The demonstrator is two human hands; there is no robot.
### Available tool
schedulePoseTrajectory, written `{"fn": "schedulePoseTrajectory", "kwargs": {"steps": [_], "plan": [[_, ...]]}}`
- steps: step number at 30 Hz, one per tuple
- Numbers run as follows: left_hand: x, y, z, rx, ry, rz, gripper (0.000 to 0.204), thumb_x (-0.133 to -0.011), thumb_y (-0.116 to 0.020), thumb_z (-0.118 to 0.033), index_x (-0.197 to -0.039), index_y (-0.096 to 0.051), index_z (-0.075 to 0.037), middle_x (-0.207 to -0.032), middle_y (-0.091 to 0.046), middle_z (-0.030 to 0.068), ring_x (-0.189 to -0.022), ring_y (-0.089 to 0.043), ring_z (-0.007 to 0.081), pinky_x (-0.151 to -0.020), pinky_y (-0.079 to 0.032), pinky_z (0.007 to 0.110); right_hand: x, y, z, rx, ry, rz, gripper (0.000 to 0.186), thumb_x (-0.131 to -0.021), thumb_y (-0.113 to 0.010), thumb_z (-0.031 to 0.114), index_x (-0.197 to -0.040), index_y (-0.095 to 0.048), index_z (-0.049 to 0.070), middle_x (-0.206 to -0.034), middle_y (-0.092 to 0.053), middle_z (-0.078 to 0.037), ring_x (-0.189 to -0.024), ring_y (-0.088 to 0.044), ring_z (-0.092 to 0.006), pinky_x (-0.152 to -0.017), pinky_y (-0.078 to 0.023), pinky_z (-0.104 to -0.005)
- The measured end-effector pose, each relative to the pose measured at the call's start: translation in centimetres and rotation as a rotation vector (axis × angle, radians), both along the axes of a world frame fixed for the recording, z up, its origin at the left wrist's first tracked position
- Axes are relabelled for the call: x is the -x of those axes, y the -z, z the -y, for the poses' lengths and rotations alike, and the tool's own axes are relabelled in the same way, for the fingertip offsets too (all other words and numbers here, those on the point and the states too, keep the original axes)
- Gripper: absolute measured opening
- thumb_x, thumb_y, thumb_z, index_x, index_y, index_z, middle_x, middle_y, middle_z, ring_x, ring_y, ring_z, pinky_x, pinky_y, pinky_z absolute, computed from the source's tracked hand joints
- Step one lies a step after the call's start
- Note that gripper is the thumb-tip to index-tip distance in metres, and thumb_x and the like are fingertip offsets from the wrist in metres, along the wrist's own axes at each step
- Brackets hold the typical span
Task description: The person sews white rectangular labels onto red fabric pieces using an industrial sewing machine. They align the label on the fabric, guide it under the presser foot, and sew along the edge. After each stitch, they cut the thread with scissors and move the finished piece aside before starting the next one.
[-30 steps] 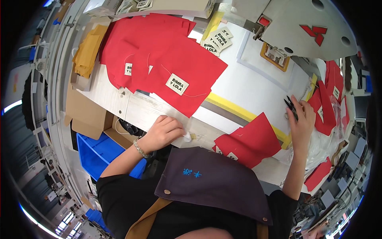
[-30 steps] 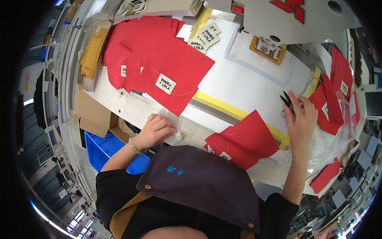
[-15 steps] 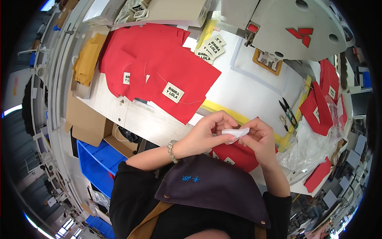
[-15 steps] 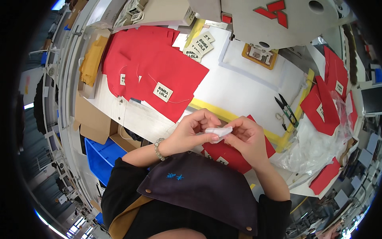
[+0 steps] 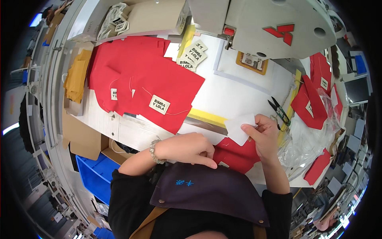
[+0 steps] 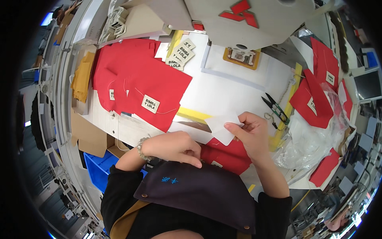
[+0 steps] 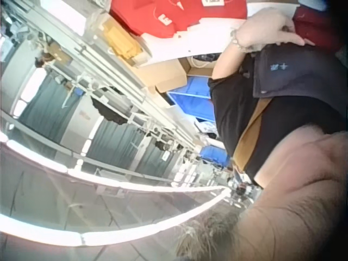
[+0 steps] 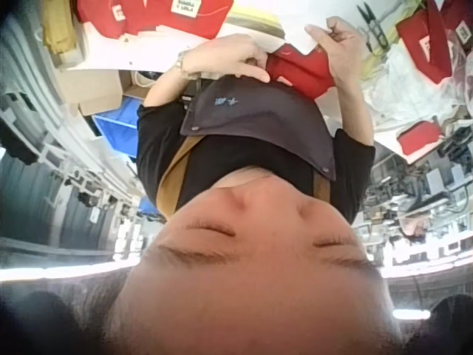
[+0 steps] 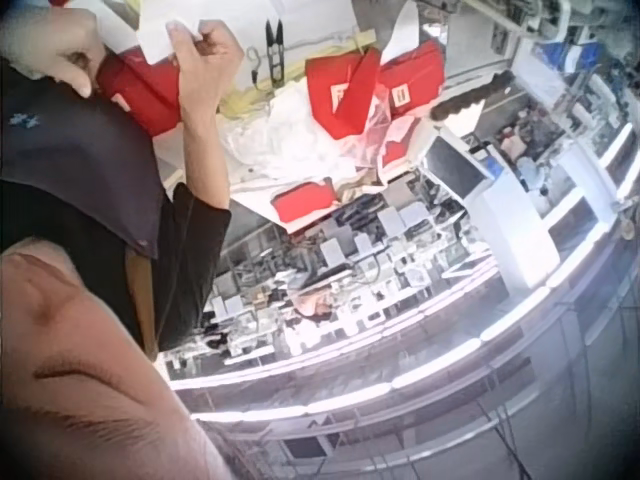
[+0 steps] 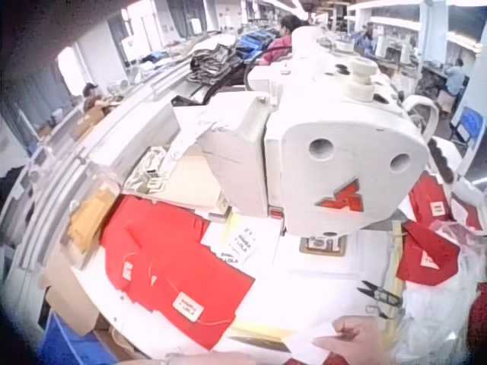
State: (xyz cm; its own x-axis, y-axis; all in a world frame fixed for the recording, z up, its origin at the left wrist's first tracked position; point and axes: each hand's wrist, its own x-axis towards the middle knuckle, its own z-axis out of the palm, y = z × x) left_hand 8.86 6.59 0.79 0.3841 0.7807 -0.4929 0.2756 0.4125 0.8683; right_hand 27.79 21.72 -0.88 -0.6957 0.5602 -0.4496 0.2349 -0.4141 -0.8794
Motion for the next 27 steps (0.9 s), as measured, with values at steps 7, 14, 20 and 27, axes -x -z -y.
{"fn": "schedulePoseTrajectory", "kwargs": {"steps": [7,14,20,27], "plan": [[0.1,0.1,-2.4,-0.338,-0.675,-0.045,0.042,-0.076,-0.082,-0.022,-0.109,-0.064,-0.003,-0.086,-0.066,0.0039,-0.067,-0.061,0.0105,-0.058,-0.046,0.023,0.2,0.0,0.3,0.01,0.039,-0.018,0.018,-0.083,-0.074,0.004,-0.075,-0.059,0.003,-0.07,-0.065,-0.004,-0.058,-0.056,-0.0031,-0.047,-0.042,-0.0188],[1.1,1.5,-4.6,-0.17,-0.753,0.18,0.034,-0.085,-0.072,-0.001,-0.117,-0.062,0.001,-0.082,-0.067,0.0011,-0.062,-0.061,0.0031,-0.053,-0.044,0.017,-0.4,-0.2,0.0,0.068,-0.321,0.087,0.016,-0.083,-0.076,0.008,-0.082,-0.062,0.0,-0.07,-0.063,-0.002,-0.056,-0.054,-0.0036,-0.049,-0.041,-0.0195],[2.2,0.9,-5.3,-0.168,-0.721,0.165,0.042,-0.083,-0.073,0.0,-0.123,-0.06,0.002,-0.077,-0.067,0.0012,-0.062,-0.062,0.0045,-0.059,-0.048,0.018,-0.2,-1.8,-2.6,-0.556,-0.419,0.189,0.035,-0.076,-0.081,0.013,-0.106,-0.067,0.001,-0.09,-0.058,0.0,-0.053,-0.047,-0.0043,-0.053,-0.041,-0.0204],[2.8,0.2,-5.7,-0.175,-0.601,0.163,0.043,-0.082,-0.073,0.001,-0.123,-0.06,0.002,-0.076,-0.066,0.0015,-0.063,-0.062,0.0055,-0.06,-0.049,0.02,2.1,-0.2,-4.4,0.129,-0.214,0.029,0.013,-0.087,-0.068,0.007,-0.096,-0.064,-0.002,-0.078,-0.06,-0.002,-0.049,-0.05,-0.0039,-0.045,-0.038,-0.0184]]}}
